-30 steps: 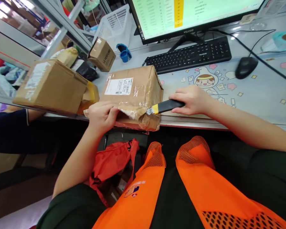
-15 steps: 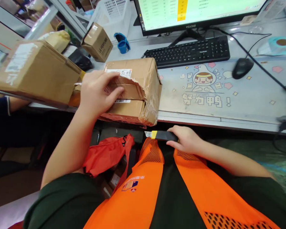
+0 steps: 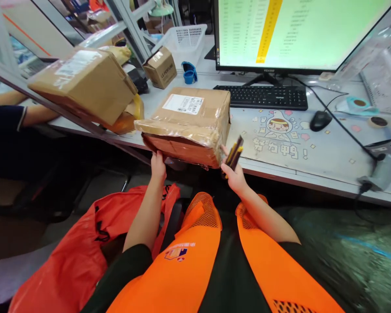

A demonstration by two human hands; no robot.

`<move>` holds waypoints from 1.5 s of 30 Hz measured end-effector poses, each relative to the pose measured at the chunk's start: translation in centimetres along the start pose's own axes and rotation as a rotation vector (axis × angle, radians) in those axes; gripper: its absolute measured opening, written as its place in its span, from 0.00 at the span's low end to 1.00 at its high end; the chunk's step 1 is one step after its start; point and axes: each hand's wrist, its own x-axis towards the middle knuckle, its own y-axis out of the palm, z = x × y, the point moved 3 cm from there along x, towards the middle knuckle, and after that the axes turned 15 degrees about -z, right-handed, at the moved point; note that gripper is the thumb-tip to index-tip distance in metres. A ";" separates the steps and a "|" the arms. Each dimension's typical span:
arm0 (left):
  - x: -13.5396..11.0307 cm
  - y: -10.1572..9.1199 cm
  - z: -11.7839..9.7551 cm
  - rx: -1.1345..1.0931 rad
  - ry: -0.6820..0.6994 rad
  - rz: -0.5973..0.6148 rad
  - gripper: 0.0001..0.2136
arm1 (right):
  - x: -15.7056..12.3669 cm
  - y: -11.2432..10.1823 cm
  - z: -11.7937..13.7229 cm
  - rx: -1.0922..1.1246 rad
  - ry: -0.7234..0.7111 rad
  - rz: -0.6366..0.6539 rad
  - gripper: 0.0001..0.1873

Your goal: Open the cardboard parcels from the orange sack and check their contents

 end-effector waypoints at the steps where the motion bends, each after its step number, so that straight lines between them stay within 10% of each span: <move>1: -0.3 -0.3 -0.8 -0.011 -0.007 -0.016 0.41 | 0.9 0.2 0.8 0.046 0.026 -0.006 0.17; 7: 2.4 -3.0 -10.5 -0.139 0.250 -0.106 0.31 | 9.3 -5.2 9.0 0.229 -0.081 -0.155 0.20; 14: 10.5 2.8 -17.7 -0.143 0.307 -0.086 0.27 | 17.6 -8.0 14.9 0.119 -0.101 0.126 0.14; 18: 5.1 2.8 -21.8 0.007 0.643 -0.143 0.23 | 14.4 -7.4 13.5 0.270 0.051 0.103 0.14; 23: -3.2 3.2 -26.3 0.167 0.923 0.181 0.19 | 10.3 -8.9 11.8 0.137 0.026 -0.017 0.21; 31: -0.5 3.5 -27.4 0.291 0.990 0.251 0.26 | 4.9 -13.7 12.3 -0.288 -0.225 0.152 0.21; 38: 0.8 3.7 -26.5 0.284 1.071 0.235 0.31 | 7.2 -14.4 16.4 -0.541 -0.468 0.109 0.23; 45: -0.6 3.0 -22.4 -0.133 1.244 -0.097 0.29 | 7.6 -12.7 17.6 -0.590 -0.491 0.217 0.28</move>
